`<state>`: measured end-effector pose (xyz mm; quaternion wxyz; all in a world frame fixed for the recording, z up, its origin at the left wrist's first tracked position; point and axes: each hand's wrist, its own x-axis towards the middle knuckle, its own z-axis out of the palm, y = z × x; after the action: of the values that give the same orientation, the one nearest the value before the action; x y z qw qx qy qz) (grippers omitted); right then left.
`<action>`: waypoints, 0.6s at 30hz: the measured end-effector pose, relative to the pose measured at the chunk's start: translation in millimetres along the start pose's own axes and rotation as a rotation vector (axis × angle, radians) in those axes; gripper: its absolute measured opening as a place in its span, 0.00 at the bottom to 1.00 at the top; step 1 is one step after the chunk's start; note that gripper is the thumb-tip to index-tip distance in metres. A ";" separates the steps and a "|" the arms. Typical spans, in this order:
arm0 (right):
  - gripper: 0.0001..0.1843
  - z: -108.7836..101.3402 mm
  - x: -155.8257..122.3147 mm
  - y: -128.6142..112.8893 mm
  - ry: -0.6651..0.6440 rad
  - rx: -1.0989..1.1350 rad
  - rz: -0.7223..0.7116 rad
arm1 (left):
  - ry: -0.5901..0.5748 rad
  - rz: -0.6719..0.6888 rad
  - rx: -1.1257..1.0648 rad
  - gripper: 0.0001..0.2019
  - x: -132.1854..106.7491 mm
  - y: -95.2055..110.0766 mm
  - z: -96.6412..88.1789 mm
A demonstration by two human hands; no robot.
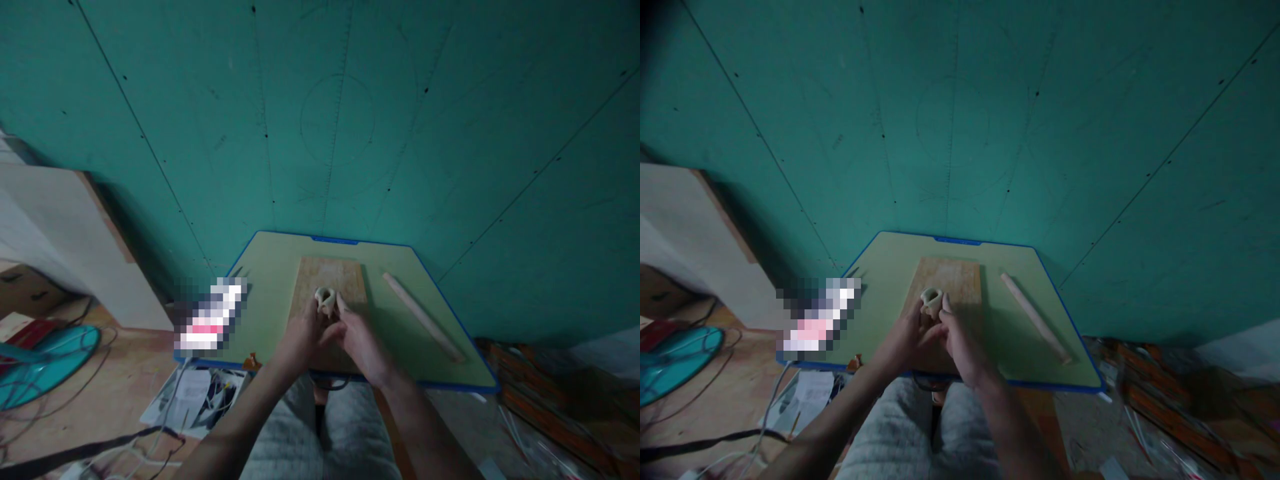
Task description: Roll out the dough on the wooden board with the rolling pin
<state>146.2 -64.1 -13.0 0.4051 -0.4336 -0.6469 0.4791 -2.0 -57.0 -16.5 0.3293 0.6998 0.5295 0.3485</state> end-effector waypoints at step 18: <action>0.23 -21.4 3.0 0.6 0.157 0.145 0.118 | -0.177 -0.352 -0.728 0.36 -4.6 -1.8 -13.6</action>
<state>165.5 -55.4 -8.8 0.4559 -0.4768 -0.5502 0.5120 -15.1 -59.8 -11.2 0.6541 0.4635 0.4530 0.3899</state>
